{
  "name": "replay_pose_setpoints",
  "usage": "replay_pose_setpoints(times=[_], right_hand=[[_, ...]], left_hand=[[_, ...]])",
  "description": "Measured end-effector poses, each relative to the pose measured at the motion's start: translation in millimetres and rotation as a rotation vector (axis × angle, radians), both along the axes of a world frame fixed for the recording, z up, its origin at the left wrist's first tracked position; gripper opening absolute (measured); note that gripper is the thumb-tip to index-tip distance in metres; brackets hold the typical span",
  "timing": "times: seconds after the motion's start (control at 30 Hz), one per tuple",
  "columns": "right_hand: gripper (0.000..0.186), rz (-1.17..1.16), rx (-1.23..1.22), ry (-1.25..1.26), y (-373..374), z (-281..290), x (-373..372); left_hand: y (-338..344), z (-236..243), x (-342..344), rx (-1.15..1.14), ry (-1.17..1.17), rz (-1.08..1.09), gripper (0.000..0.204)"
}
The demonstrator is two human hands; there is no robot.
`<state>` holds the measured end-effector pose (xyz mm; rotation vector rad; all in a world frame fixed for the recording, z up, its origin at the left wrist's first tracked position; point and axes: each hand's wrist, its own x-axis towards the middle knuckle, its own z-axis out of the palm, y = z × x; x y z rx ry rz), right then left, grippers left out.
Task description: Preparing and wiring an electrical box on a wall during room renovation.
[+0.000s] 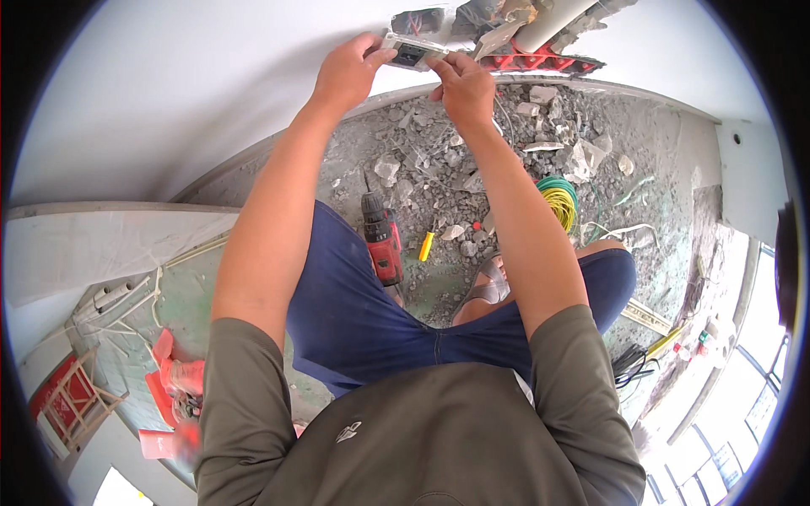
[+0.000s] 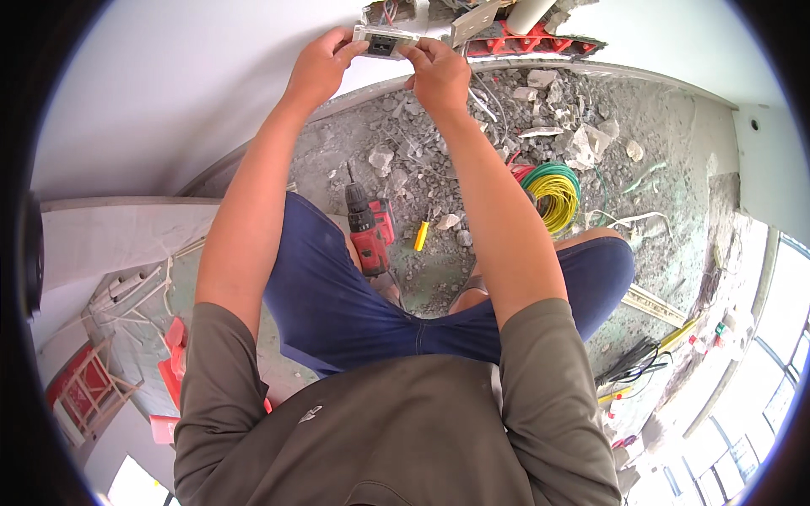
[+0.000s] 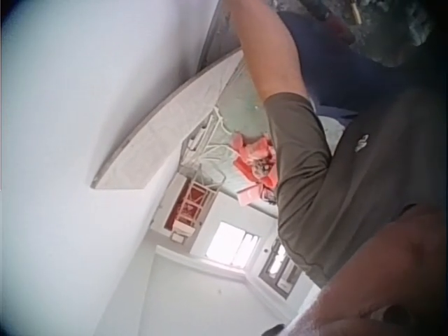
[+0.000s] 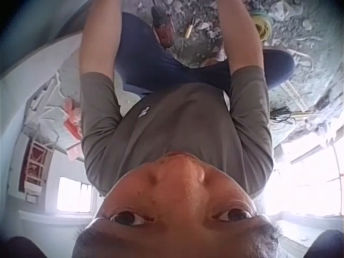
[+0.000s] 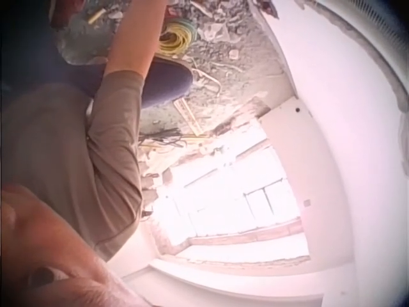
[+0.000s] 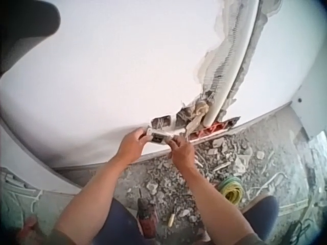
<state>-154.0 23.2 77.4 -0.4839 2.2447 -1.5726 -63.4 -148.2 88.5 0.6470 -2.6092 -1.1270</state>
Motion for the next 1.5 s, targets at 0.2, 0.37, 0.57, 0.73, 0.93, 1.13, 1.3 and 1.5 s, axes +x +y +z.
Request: replay_pose_setpoints(times=[0.2, 0.37, 0.57, 0.73, 0.93, 1.13, 1.3, 1.5], right_hand=[[0.031, -0.127, -0.268, -0.288, -14, -23, 11], [0.032, -0.193, -0.701, -0.879, -19, -35, 16], [0.027, 0.032, -0.283, -0.640, 15, -10, 4], [0.035, 0.279, 0.170, 0.951, 30, 79, -2], [0.058, 0.503, 0.181, 1.680, 16, 88, -14], [0.055, 0.458, 0.056, 1.540, 15, 112, 3], [0.054, 0.679, 0.551, 1.533, 10, 90, 3], [0.052, 0.659, 0.547, 1.390, 18, 94, 19]], left_hand=[[29, 39, -15, -0.457, -0.113, 0.006, 0.030], [44, 45, -29, -0.632, -0.026, 0.032, 0.030], [30, 39, -20, -0.201, -0.028, 0.150, 0.040], [25, 33, -16, -0.181, -0.027, 0.089, 0.034], [11, 12, -14, -0.127, 0.125, 0.030, 0.023], [5, 19, -5, -0.159, 0.112, -0.012, 0.021], [3, 12, -14, -0.191, 0.059, -0.004, 0.019], [4, 26, -19, -0.215, 0.009, -0.016, 0.017]])
